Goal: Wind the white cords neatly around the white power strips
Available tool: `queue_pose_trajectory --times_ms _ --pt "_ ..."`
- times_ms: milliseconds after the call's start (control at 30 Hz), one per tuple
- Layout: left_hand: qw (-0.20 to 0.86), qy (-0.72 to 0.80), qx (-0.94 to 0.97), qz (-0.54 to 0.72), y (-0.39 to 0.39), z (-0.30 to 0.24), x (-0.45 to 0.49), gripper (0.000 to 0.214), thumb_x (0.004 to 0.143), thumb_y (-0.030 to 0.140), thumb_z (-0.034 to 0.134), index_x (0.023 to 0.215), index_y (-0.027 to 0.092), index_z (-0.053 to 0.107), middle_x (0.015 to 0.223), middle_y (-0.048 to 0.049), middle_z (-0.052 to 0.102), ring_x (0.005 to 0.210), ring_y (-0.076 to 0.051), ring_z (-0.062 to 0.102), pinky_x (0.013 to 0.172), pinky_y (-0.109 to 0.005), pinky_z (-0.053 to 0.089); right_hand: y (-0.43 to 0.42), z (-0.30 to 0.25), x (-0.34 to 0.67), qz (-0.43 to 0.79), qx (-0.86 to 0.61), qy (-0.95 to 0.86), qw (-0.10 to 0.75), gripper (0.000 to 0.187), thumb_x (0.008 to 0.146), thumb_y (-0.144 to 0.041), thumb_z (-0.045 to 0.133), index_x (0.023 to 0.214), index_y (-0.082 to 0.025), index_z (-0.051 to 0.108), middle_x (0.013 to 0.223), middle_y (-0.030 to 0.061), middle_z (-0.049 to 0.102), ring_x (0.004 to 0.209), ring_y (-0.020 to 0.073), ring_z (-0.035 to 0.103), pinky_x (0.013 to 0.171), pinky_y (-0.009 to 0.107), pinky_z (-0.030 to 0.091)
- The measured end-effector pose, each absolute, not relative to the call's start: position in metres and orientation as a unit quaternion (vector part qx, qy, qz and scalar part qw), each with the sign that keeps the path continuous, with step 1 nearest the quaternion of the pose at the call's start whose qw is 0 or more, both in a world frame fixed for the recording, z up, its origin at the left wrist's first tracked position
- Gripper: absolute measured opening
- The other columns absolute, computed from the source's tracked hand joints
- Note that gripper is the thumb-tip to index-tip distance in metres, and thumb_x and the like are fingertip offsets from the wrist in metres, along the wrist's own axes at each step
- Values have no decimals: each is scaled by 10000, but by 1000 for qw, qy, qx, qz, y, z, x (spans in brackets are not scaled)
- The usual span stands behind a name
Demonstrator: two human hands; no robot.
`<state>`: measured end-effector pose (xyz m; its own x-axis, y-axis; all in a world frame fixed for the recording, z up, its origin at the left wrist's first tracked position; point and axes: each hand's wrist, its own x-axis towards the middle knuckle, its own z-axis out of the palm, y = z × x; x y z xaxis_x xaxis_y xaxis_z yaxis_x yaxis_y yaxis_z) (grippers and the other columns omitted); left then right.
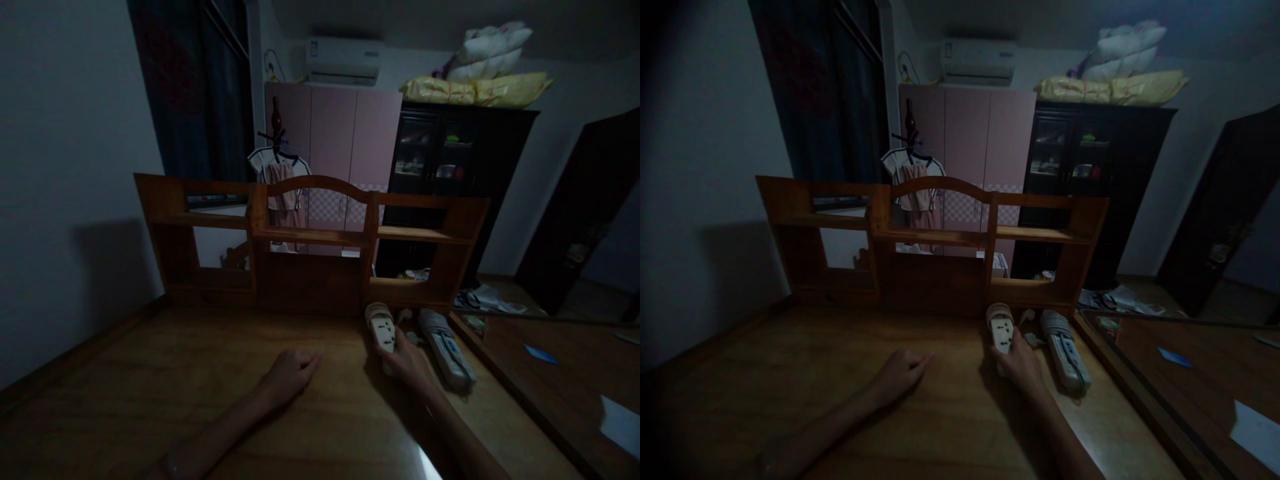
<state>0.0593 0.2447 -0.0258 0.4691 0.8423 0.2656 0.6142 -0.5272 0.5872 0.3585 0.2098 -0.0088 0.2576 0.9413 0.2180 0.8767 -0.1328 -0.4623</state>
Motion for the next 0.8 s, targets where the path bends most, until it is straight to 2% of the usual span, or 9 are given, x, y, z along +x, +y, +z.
queue_pose_trajectory --times_ms 133,333,467,667,800 --pt "187 422 846 269 241 -22 61 633 936 535 298 462 156 474 418 17 441 415 -91 382 507 -253 234 205 -8 355 35 -752 -609 250 632 828 -472 514 1354 -135 419 1129 149 643 987 302 624 773 336 435" --pt "215 422 838 272 237 -14 59 619 947 507 290 542 159 604 488 -12 585 471 -123 535 563 -236 334 199 -9 340 -27 -704 -662 257 765 777 -424 583 1452 -196 307 1292 131 552 1082 298 572 861 338 425" --pt "220 423 832 283 237 -13 58 568 948 488 314 615 166 645 571 -17 641 531 -132 572 583 -232 345 194 -8 317 -7 -654 -710 259 792 768 -427 594 1467 -210 292 1294 120 551 1062 294 580 889 348 429" --pt "205 428 816 329 237 -6 57 405 925 490 393 860 191 658 750 -17 665 651 -145 568 597 -229 334 182 2 290 30 -567 -780 264 834 752 -397 606 1487 -237 247 1384 102 481 1121 292 550 924 364 434" --pt "214 450 801 331 238 -4 56 461 902 562 394 828 184 648 737 -17 652 655 -150 553 601 -233 332 178 8 285 31 -529 -808 257 865 732 -357 617 1495 -220 234 1422 107 433 1165 299 515 965 374 413"
